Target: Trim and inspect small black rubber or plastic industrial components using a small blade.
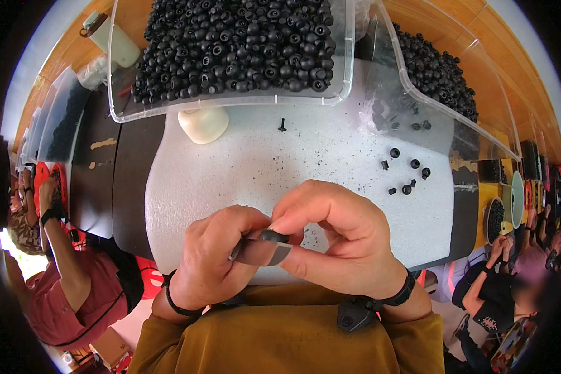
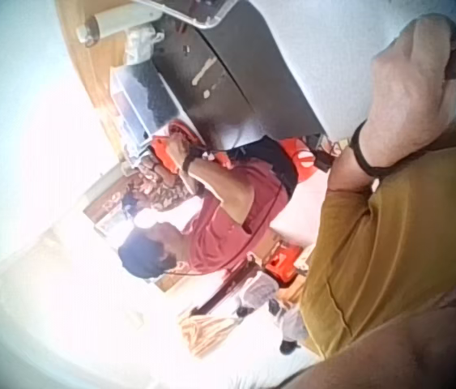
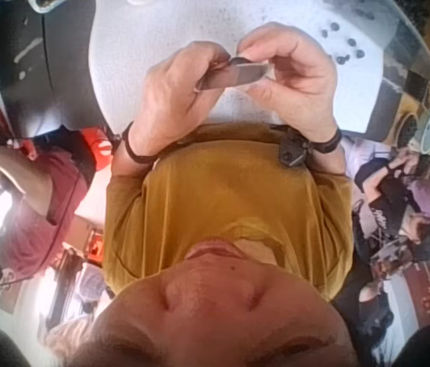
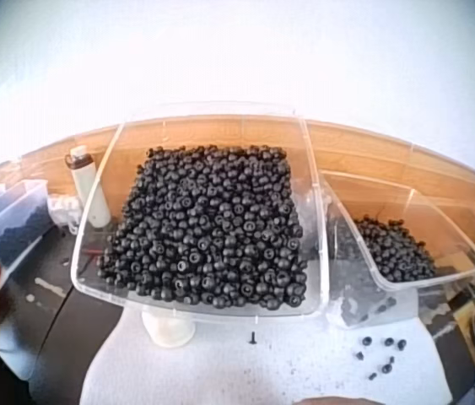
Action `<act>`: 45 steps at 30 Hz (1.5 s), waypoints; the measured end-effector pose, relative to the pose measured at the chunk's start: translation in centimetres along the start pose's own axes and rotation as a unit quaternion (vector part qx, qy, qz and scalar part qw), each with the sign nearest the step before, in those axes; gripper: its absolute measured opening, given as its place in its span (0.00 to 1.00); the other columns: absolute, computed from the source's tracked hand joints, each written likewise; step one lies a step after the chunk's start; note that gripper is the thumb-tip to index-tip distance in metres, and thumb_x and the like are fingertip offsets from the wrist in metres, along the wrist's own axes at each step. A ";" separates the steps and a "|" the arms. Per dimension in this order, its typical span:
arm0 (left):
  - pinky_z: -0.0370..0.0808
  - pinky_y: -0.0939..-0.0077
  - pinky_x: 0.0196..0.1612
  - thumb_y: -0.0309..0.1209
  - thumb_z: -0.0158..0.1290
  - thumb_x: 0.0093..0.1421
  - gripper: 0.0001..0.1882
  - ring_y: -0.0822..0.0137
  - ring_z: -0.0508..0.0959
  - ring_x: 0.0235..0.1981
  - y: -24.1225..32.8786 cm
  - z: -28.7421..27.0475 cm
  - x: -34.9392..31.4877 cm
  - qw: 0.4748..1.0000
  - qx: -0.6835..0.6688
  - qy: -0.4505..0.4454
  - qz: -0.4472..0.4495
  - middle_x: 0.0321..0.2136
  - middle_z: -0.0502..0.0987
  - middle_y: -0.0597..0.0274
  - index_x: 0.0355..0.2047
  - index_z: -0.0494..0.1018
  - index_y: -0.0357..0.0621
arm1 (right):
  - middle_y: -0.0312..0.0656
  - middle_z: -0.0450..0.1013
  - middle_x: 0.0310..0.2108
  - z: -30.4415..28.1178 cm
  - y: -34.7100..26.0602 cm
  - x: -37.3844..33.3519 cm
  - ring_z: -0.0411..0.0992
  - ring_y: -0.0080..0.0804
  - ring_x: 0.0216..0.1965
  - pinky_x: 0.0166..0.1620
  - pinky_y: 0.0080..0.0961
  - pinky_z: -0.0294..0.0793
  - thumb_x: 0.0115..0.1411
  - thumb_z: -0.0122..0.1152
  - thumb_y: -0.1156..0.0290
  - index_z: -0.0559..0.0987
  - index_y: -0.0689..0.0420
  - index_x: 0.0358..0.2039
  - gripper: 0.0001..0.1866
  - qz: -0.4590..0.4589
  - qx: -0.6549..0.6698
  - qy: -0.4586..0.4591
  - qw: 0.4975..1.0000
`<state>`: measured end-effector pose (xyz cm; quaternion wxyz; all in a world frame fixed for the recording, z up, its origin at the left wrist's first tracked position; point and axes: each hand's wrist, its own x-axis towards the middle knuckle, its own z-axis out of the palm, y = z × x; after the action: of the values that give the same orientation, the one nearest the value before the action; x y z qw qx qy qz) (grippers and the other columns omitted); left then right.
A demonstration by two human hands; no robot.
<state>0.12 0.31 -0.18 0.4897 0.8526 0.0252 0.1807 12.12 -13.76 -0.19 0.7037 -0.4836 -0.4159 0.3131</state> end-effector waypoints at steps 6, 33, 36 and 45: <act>0.71 0.73 0.24 0.21 0.55 0.49 0.10 0.59 0.76 0.22 0.1 0.3 0.1 0.999 0.038 -0.002 -0.029 0.23 0.73 0.57 0.32 0.67 0.38 | 0.44 0.72 0.33 -0.1 -0.1 -0.3 0.70 0.25 0.30 0.32 0.21 0.68 0.45 0.63 0.84 0.75 0.61 0.35 0.15 -0.006 -0.043 0.008 0.999; 0.63 0.83 0.31 0.29 0.51 0.57 0.07 0.77 0.66 0.27 0.7 -2.1 0.6 0.930 -0.318 -0.099 -0.155 0.26 0.68 0.67 0.28 0.68 0.38 | 0.43 0.72 0.32 -0.2 -0.9 0.3 0.71 0.30 0.29 0.33 0.21 0.69 0.44 0.62 0.84 0.76 0.61 0.33 0.13 -0.025 -0.110 -0.038 0.993; 0.63 0.82 0.30 0.27 0.48 0.58 0.05 0.77 0.66 0.26 0.3 -1.9 0.4 0.936 -0.310 -0.107 -0.128 0.26 0.68 0.67 0.27 0.68 0.38 | 0.43 0.72 0.32 -0.2 -0.9 0.2 0.71 0.30 0.30 0.32 0.21 0.69 0.43 0.63 0.84 0.76 0.61 0.33 0.13 0.003 -0.092 -0.041 0.995; 0.63 0.84 0.30 0.23 0.46 0.58 0.03 0.79 0.65 0.26 0.3 -1.8 0.1 0.925 -0.313 -0.083 -0.197 0.25 0.68 0.68 0.29 0.69 0.37 | 0.45 0.70 0.31 -2.3 -5.2 1.4 0.69 0.27 0.30 0.34 0.19 0.68 0.39 0.64 0.87 0.73 0.62 0.32 0.17 -0.125 -0.118 0.123 0.977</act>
<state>-0.45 1.69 0.95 0.7574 0.6461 0.0942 0.0075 15.01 -15.28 4.67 0.7207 -0.5425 -0.4174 0.1097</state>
